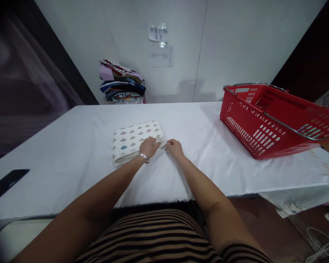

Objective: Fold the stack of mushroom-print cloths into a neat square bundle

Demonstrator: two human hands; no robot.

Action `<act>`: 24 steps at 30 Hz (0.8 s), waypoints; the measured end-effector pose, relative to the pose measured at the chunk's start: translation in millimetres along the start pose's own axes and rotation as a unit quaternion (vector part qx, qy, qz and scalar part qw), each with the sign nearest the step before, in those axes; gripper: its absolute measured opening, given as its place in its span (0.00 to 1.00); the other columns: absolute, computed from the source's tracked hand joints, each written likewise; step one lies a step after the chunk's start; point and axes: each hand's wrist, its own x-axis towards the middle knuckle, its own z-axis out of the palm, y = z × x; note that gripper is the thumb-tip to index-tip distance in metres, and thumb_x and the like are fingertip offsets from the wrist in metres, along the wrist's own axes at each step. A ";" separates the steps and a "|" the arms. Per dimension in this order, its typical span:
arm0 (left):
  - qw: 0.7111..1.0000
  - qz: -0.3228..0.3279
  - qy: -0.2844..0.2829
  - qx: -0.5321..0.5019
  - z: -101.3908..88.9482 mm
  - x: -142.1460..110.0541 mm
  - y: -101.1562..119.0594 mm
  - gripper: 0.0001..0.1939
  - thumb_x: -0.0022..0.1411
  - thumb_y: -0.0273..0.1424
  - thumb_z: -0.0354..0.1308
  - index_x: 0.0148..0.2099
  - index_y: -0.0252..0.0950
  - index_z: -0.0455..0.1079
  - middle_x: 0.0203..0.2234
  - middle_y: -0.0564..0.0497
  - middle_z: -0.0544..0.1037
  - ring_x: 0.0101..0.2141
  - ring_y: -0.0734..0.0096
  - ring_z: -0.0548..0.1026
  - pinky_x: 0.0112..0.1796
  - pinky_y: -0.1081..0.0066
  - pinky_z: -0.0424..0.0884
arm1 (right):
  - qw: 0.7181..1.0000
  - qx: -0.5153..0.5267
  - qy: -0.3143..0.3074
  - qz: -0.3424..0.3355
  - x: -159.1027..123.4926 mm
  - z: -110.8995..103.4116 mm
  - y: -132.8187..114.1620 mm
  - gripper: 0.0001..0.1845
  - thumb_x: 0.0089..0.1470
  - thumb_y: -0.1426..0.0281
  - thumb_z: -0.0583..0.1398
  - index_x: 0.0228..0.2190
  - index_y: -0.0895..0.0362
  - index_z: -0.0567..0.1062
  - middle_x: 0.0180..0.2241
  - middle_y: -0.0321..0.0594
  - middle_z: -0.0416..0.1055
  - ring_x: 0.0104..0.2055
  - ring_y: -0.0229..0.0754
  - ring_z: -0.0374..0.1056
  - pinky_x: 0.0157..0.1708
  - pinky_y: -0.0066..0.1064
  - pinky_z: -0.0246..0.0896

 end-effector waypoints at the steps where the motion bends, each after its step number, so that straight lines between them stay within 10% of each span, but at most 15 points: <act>1: 1.000 0.000 -0.001 0.000 0.0 0.4 -0.2 0.15 0.61 0.40 0.47 0.40 0.40 0.72 0.39 0.47 0.72 0.43 0.63 0.68 0.43 0.68 0.63 | 1.000 -0.013 -0.019 0.006 0.2 -0.2 -1.1 0.10 0.47 0.68 0.56 0.31 0.57 0.74 0.24 0.34 0.71 0.26 0.34 0.65 0.25 0.23 0.58; 9: 0.999 -0.013 -0.010 -0.034 -2.2 3.8 0.7 0.17 0.60 0.42 0.47 0.39 0.39 0.72 0.39 0.46 0.72 0.43 0.62 0.69 0.41 0.68 0.62 | 0.990 -0.135 -0.036 0.019 9.3 1.2 -16.0 0.09 0.46 0.67 0.59 0.24 0.59 0.75 0.22 0.38 0.73 0.26 0.36 0.66 0.25 0.23 0.54; 24: 1.000 -0.008 0.004 -0.007 -1.9 4.0 -0.2 0.17 0.61 0.40 0.46 0.41 0.39 0.72 0.39 0.45 0.75 0.42 0.62 0.71 0.38 0.68 0.63 | 0.996 -0.052 -0.044 0.061 17.5 11.1 -28.7 0.10 0.48 0.65 0.58 0.29 0.60 0.74 0.20 0.37 0.73 0.13 0.31 0.61 0.16 0.22 0.54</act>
